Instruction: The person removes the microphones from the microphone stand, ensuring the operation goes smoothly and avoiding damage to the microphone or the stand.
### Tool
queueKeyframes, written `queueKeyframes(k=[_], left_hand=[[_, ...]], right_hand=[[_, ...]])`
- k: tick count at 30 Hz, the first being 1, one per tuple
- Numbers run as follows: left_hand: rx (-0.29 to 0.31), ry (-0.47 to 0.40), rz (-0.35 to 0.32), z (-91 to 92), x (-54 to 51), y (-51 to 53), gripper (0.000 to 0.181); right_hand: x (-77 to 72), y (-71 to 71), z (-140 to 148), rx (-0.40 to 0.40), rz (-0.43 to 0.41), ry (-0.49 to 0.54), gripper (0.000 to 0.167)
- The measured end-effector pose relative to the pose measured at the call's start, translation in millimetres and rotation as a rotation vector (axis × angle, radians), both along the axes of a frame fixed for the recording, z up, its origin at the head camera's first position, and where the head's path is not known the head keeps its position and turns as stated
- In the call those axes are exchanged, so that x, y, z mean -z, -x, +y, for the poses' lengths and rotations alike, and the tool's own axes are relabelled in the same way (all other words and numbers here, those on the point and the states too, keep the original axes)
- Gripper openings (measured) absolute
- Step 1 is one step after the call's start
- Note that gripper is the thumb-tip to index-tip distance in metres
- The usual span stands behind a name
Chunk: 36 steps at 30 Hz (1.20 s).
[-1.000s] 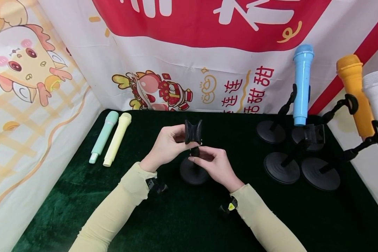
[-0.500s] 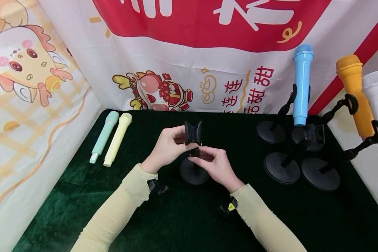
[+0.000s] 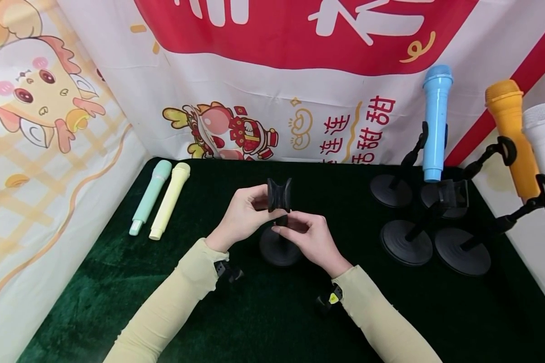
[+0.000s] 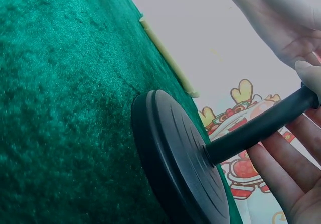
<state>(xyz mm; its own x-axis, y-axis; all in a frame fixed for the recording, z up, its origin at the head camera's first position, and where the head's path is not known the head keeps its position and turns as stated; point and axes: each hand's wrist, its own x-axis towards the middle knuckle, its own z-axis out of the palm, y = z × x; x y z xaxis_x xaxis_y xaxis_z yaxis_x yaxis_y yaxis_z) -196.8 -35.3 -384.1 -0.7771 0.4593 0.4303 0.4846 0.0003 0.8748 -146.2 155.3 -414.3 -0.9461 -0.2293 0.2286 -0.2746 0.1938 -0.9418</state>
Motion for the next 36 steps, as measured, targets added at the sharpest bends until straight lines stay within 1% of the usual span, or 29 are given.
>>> queueKeyframes(k=[8, 12, 15, 21, 30, 34, 36], left_hand=[[0.005, -0.020, -0.022, 1.3, 5.2, 0.7, 0.009], [0.010, -0.025, -0.021, 1.9, 7.0, 0.9, 0.010], [0.011, -0.030, -0.012, 1.8, 8.1, 0.6, 0.010], [0.011, -0.028, -0.012, 1.4, 7.3, 0.7, 0.009], [0.020, -0.027, 0.000, 2.5, 7.0, 3.1, 0.009], [0.014, -0.016, -0.014, 2.3, 6.8, 2.2, 0.009], [0.012, -0.012, -0.022, 2.3, 6.8, 1.7, 0.009]], right_hand=[[-0.2, -0.7, 0, 0.007, 0.007, -0.019, 0.026], [1.3, -0.8, 1, 0.012, 0.008, -0.023, 0.026], [4.4, -0.2, 1, -0.011, -0.003, -0.013, 0.025], [13.6, 2.6, -1, -0.070, -0.032, -0.012, 0.018], [20.8, 2.7, 0, -0.069, -0.044, -0.033, 0.019], [21.8, 1.7, 1, -0.066, -0.045, -0.030, 0.020], [22.3, 0.9, 2, -0.063, -0.032, -0.041, 0.020]])
